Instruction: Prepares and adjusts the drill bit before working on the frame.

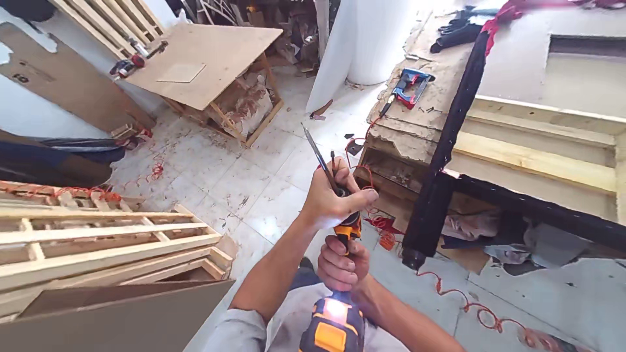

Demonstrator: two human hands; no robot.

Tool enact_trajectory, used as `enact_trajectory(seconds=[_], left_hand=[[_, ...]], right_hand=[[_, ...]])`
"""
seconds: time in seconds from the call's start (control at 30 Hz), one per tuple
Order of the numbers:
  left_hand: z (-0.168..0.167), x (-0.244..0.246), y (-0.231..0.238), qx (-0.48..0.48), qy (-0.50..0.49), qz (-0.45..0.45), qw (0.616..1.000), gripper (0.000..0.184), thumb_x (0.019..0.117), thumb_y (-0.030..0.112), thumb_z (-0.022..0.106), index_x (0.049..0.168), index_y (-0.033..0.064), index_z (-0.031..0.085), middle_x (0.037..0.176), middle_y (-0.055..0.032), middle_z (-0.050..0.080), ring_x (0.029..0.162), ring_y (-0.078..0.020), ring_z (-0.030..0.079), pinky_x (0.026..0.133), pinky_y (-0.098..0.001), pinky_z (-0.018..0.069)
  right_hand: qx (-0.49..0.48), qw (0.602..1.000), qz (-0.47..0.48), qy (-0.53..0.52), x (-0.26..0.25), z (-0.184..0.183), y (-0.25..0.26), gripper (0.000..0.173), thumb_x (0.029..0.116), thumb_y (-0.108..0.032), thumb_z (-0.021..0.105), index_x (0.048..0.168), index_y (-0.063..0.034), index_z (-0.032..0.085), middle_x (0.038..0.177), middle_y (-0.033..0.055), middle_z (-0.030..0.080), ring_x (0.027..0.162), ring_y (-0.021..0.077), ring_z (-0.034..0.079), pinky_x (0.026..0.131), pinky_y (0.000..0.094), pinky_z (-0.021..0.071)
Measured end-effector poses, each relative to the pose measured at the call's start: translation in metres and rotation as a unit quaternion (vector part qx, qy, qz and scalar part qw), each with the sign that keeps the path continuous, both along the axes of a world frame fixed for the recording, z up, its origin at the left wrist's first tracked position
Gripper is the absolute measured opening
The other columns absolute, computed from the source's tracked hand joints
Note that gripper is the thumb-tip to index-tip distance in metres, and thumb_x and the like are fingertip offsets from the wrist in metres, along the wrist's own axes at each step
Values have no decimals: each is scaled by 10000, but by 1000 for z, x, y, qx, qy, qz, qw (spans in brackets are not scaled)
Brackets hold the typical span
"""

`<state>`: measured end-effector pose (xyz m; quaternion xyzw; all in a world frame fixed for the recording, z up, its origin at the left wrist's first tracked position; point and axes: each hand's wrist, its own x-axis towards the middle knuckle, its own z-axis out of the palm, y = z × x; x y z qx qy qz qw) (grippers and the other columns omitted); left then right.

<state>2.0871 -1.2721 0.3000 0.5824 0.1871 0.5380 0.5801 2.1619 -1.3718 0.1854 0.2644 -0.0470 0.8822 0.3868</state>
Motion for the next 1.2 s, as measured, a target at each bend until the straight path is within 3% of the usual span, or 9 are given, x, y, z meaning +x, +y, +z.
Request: enact_trajectory(seconds=[0.33,0.43,0.57,0.73,0.8,0.87,0.93,1.0,1.2], left_hand=[[-3,-44,150,4,-34,-117,993,343,811,21,783,857,134,462,606,31,614,564,-123,675,622,-346,642],[-2,-41,180,41,3,-89,995,351,811,7,774,839,118,442,586,24,578,529,-90,606,542,-272,562],[-6,-28,216,32,-8,-44,998,347,799,21,793,850,103,460,622,-7,640,574,-152,687,604,-351,642],[-32,6,296,91,-89,-195,973,513,965,610,584,1101,118,544,1045,-114,757,1059,-284,725,992,-453,563],[-54,26,335,43,-32,-196,979,500,999,701,365,980,232,538,850,67,673,833,-107,683,798,-318,590],[-79,60,370,29,143,-142,979,488,1110,468,209,876,160,506,660,98,515,577,-38,537,564,-241,525],[-97,102,394,126,378,-115,910,427,1103,270,283,1084,-17,598,740,-81,587,673,-210,609,656,-421,545],[-108,155,407,198,498,-155,830,441,1102,291,330,1284,-13,592,869,-161,695,843,-330,706,781,-555,565],[-115,288,472,270,603,-249,708,443,1113,385,332,1373,84,525,1004,-192,719,1009,-405,701,874,-620,540]], right_hand=[[9,990,-135,-37,-66,1,137,169,938,-297,668,915,-129,668,629,-49,601,509,102,603,493,254,502],[12,978,-203,-51,-78,-1,169,157,942,-286,659,929,-131,677,640,-45,609,520,105,607,499,264,506],[7,960,-269,-79,-76,-5,209,191,948,-265,646,1074,-126,682,690,-35,642,562,112,630,532,275,524],[-6,922,-369,-118,-28,-8,256,380,957,-266,639,1307,-121,652,738,-7,680,576,106,640,548,261,537],[-8,878,-454,-149,10,-14,269,369,957,-277,636,1294,-129,665,736,-8,684,584,102,646,560,264,542],[-15,817,-545,-189,58,-24,275,332,954,-270,633,1249,-124,681,712,-18,672,582,105,644,566,277,545],[-40,745,-622,-236,103,-35,268,309,948,-257,642,1220,-116,688,694,-18,665,579,109,644,563,284,547],[-80,678,-674,-284,138,-41,255,311,944,-243,649,1223,-112,695,714,-1,682,594,119,655,573,293,560],[-199,556,-729,-348,166,-51,225,321,939,-248,670,1227,-109,698,717,19,686,587,125,656,576,302,572]])
